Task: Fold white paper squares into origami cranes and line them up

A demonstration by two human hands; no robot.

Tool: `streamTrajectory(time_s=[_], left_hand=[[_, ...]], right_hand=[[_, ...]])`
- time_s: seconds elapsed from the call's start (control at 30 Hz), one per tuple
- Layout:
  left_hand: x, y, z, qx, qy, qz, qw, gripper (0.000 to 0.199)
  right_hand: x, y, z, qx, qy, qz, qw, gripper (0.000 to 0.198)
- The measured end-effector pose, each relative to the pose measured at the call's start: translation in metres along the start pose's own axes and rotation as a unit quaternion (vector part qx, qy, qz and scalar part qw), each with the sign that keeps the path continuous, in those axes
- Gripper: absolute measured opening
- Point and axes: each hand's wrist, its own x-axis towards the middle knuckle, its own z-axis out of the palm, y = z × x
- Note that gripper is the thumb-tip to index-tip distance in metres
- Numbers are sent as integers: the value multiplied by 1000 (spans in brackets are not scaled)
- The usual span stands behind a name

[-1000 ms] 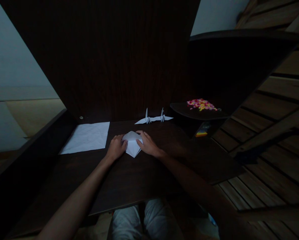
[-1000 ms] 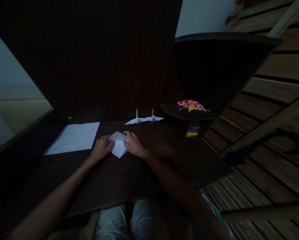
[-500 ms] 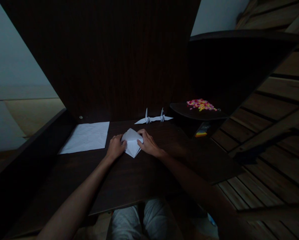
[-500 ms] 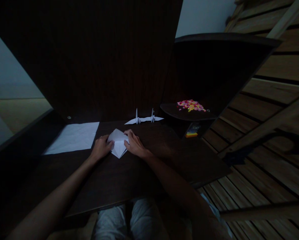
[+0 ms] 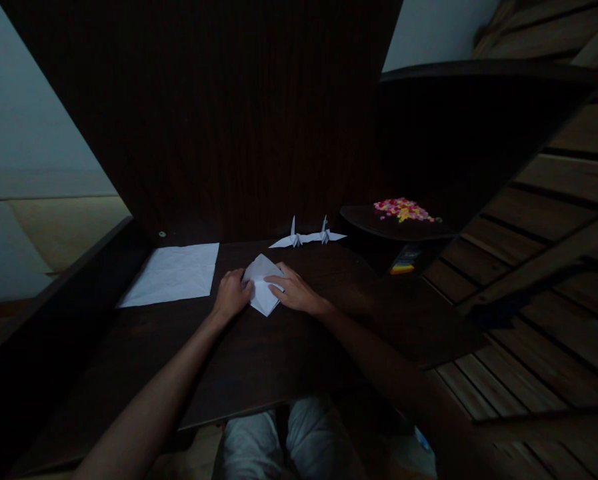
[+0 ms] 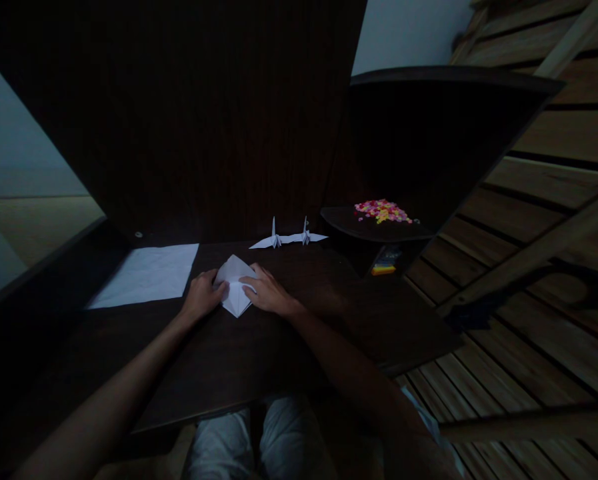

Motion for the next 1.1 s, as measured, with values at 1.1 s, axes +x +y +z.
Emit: streamTrajectory(time_s=[1.1], left_hand=[[10,-38,-4,-217,-42,49,974,42]], right_hand=[[5,-5,5,-18,-45,58,997,34]])
